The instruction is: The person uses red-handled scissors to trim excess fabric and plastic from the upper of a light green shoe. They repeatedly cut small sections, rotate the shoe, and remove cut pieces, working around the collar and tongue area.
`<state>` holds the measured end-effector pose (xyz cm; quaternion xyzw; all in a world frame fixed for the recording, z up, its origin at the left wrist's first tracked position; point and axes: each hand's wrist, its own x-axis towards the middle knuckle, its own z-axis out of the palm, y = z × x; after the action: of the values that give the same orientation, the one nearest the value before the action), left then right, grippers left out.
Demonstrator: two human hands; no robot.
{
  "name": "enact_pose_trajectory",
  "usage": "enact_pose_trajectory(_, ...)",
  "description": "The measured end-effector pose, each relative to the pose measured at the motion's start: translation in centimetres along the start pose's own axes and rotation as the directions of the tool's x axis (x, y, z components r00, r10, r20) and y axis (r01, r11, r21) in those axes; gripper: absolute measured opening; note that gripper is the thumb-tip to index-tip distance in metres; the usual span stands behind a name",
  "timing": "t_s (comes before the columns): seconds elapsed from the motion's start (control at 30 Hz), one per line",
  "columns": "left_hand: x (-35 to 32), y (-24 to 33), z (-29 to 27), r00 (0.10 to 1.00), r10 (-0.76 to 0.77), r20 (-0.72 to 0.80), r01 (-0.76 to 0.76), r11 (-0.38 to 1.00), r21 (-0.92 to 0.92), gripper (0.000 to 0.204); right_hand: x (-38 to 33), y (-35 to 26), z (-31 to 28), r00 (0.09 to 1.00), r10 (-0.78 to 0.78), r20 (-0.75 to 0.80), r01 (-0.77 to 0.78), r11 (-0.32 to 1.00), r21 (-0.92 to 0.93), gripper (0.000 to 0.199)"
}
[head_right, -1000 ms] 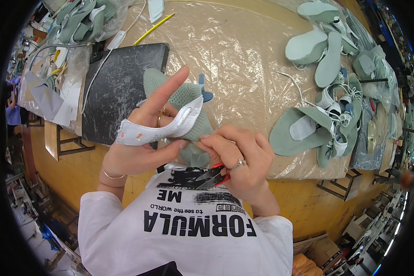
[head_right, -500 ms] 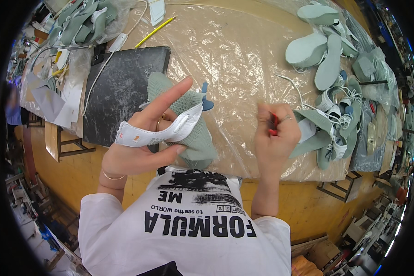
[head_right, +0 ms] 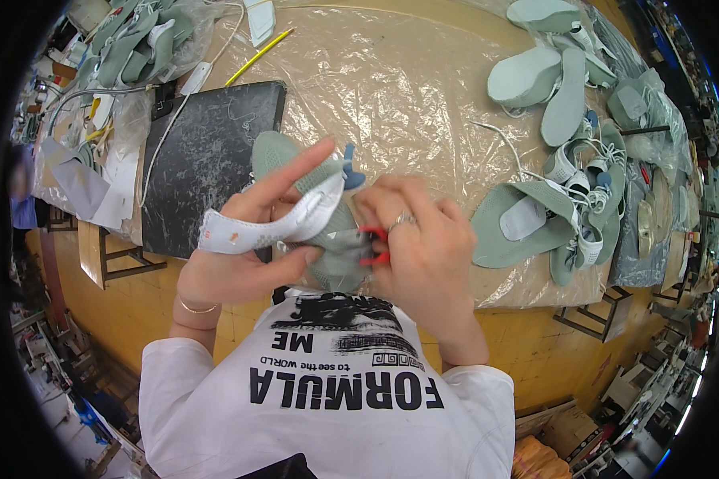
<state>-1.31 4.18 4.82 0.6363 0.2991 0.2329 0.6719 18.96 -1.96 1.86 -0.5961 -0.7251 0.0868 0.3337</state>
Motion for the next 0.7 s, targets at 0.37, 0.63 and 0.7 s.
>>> enact_pose_trajectory(0.37,0.3,-0.3,0.1,0.996,0.007,0.091,-0.017,0.995,0.100,0.078,1.9,1.9,-3.8,0.974,-0.217,-0.060,0.069,0.031,0.997,0.012)
enact_pose_trajectory(0.63,0.0,0.6,-0.4,0.996,-0.013,0.087,0.010,0.999,0.038,0.079,0.7,3.5,-5.3,0.998,0.052,0.041,-0.057,0.354,0.934,0.014)
enact_pose_trajectory(0.7,0.3,0.4,-0.6,0.992,-0.030,0.122,0.022,0.998,0.066,0.079,0.1,2.6,-6.3,0.972,-0.235,0.013,-0.002,0.046,0.999,0.015)
